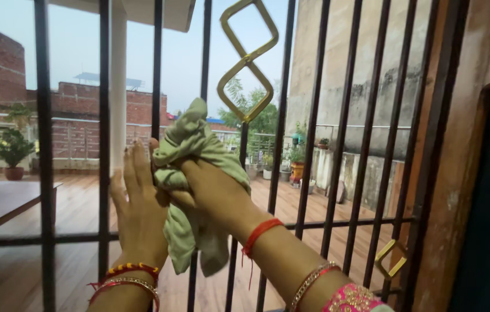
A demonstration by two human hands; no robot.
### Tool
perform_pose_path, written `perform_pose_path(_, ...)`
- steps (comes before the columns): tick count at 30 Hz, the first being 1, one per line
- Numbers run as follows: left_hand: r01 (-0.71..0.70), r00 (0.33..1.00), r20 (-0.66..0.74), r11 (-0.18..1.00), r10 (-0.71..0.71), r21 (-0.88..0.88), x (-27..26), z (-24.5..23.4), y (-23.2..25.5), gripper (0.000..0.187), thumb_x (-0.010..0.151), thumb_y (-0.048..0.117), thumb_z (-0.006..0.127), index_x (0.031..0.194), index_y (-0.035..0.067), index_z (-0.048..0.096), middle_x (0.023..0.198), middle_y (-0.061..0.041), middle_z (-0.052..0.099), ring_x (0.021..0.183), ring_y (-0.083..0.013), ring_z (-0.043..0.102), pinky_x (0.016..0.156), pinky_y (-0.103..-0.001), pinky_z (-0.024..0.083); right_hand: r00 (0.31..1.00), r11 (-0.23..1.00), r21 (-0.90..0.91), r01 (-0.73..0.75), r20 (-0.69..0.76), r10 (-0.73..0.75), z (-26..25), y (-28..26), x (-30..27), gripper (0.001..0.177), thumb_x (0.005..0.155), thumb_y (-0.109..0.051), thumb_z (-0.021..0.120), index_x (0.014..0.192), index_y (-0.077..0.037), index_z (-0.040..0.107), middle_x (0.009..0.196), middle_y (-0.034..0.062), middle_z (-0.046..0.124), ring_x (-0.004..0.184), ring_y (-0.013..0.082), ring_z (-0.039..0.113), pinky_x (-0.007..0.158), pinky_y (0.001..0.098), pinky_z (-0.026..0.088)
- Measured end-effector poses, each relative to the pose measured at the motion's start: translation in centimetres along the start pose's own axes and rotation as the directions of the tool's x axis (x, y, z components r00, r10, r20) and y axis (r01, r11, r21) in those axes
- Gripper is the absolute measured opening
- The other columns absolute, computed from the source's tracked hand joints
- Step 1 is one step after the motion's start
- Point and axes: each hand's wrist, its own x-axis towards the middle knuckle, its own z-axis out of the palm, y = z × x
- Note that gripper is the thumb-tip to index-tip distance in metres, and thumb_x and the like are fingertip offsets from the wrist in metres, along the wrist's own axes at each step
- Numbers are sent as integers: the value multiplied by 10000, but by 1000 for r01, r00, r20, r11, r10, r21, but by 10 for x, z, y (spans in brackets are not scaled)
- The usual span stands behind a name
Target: The person wipes the metal bars of a window grille using a cloth. They systematically clean vertical and horizontal bars, including decorative elements, moving from one section to another.
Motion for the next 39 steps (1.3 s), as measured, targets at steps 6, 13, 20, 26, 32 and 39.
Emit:
perform_pose_path(6,-117,965,250,979,73,165,-26,-33,-19,1082,743,533,662,1588,-17,266,1714,-211,59,1573,-324,25,1201,-558,78,989,1000,-6,-28,142,29,15,-16,-36,390,912,-289,688,1211,-65,576,1144,161,666,1075,367,647,908,441,509)
perform_pose_path(13,-260,962,33,948,270,-183,-29,-50,-62,1014,691,431,718,1503,-51,350,1655,-320,39,1506,-433,62,1153,-583,293,959,936,-254,245,202,-196,6,-26,-33,299,833,-179,702,1126,-128,669,1112,79,729,1060,302,702,910,428,535)
perform_pose_path(20,599,800,393,640,-453,-481,-8,-32,-56,558,1037,344,527,1457,-5,415,1200,-375,592,1057,-531,637,901,-570,511,921,918,-227,325,-146,-362,-14,-35,25,419,901,-197,675,1292,-107,553,1266,167,667,1122,352,682,901,429,545)
perform_pose_path(26,428,892,195,619,-409,-658,-26,2,-77,255,1005,228,527,1034,3,645,871,-265,702,847,-481,665,707,-583,484,993,994,-102,31,120,-19,25,-58,58,421,925,-281,665,1281,-99,537,1062,169,670,981,367,673,863,453,525)
perform_pose_path(32,518,798,240,425,-552,-742,-37,-23,-69,229,894,154,609,1045,-2,681,782,-194,713,685,-349,716,653,-454,542,1000,1000,6,-4,24,4,59,-59,29,358,923,-249,649,1233,-80,587,1063,160,690,1020,362,670,854,457,521)
perform_pose_path(39,330,862,-128,736,-490,-590,-45,-37,-75,215,899,59,579,1073,-18,681,1154,-200,647,1012,-359,647,868,-448,521,988,989,109,105,105,-116,65,-61,-8,321,904,-104,582,1219,-104,642,1111,126,731,1031,335,693,878,421,537)
